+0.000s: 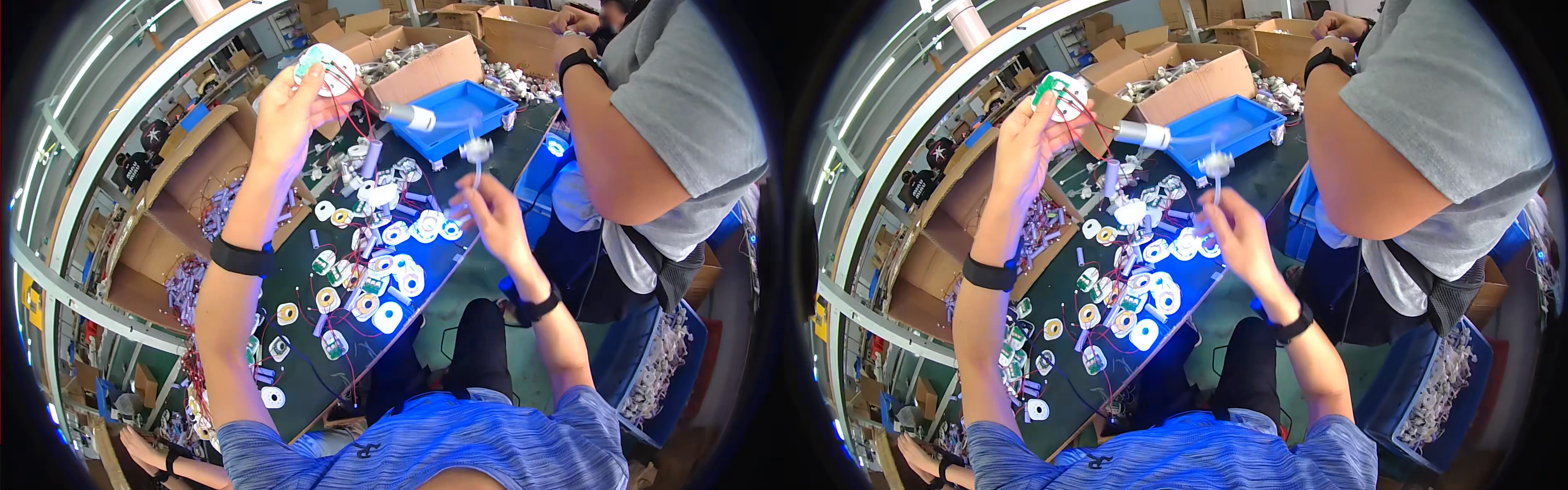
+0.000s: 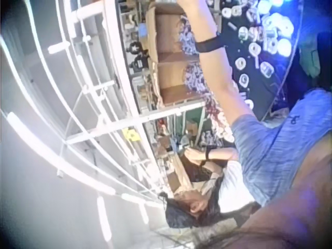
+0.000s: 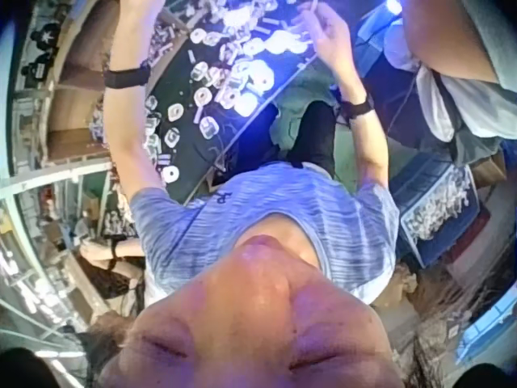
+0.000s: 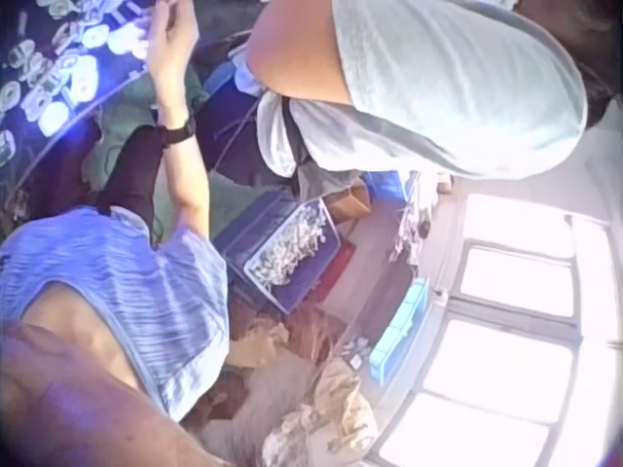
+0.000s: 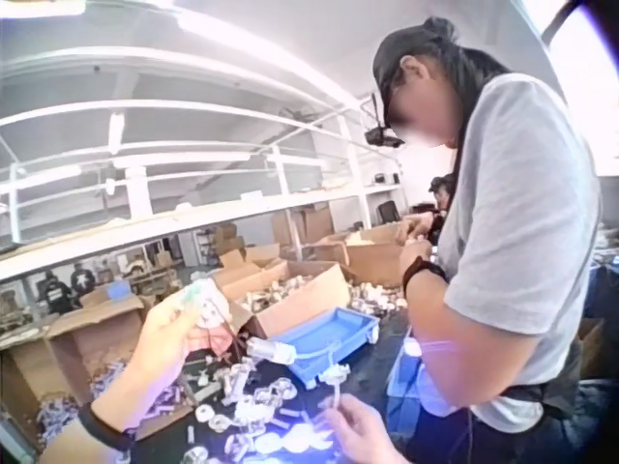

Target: Assembling small electronic components including motors, circuit boards, and wires.

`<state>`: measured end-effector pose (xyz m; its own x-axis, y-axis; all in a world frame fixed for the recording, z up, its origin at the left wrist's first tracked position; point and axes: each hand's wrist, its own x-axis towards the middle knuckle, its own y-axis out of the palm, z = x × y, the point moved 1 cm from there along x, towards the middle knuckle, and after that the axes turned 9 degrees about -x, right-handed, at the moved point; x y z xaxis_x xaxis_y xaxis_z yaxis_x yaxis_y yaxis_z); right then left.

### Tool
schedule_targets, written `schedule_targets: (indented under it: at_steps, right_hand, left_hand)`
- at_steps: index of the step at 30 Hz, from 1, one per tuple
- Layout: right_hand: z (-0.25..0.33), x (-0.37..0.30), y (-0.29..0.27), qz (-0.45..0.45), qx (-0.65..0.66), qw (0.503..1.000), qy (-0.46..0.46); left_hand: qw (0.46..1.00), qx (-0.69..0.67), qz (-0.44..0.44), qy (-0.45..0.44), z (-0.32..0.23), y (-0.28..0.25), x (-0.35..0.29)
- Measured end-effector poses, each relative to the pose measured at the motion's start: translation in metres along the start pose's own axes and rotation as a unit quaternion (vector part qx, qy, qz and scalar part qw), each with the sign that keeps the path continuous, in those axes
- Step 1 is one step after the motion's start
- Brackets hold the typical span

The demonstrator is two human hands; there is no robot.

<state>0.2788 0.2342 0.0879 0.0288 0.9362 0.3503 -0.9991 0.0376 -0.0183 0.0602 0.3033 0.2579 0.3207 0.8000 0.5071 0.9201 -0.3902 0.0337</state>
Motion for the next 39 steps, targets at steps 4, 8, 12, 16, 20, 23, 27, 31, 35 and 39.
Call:
schedule_targets:
  at_steps: [4, 8, 12, 16, 20, 23, 27, 31, 35, 39]
  right_hand:
    - [-0.013, 0.054, -0.005, -0.024, -0.048, 0.997, -0.061]
    - [-0.026, 0.097, -0.008, -0.06, -0.053, 0.993, -0.086]
    - [-0.042, 0.128, -0.009, -0.091, -0.08, 0.987, -0.102]
    - [-0.058, 0.157, -0.005, -0.11, -0.074, 0.988, -0.081]
    - [-0.074, 0.181, -0.005, -0.128, -0.099, 0.984, -0.071]
    - [-0.087, 0.197, -0.002, -0.133, -0.146, 0.978, -0.069]
    - [-0.112, 0.218, 0.003, -0.158, -0.169, 0.97, -0.073]
    - [-0.138, 0.232, -0.002, -0.17, -0.262, 0.947, -0.079]
    - [-0.138, 0.224, 0.004, -0.177, -0.391, 0.895, -0.12]
    - [-0.149, 0.216, 0.001, -0.169, -0.476, 0.856, -0.112]
  left_hand:
    - [1.0, -0.006, -0.001, 0.005, -0.001, -0.01, 0.02]
    - [1.0, -0.008, -0.007, 0.008, 0.008, -0.011, 0.032]
    - [0.999, -0.023, 0.034, -0.008, 0.024, -0.009, 0.037]
    - [0.998, -0.053, 0.04, -0.002, 0.043, -0.015, 0.045]
    - [0.998, -0.063, 0.008, -0.016, 0.065, -0.026, 0.06]
    - [0.998, -0.065, -0.001, -0.017, 0.078, -0.037, 0.071]
    - [0.995, -0.087, -0.043, -0.022, 0.099, -0.05, 0.09]
    - [0.993, -0.101, -0.057, -0.03, 0.125, -0.056, 0.109]
    - [0.991, -0.12, -0.061, -0.017, 0.137, -0.061, 0.125]
    - [0.99, -0.127, -0.052, -0.012, 0.158, -0.053, 0.146]
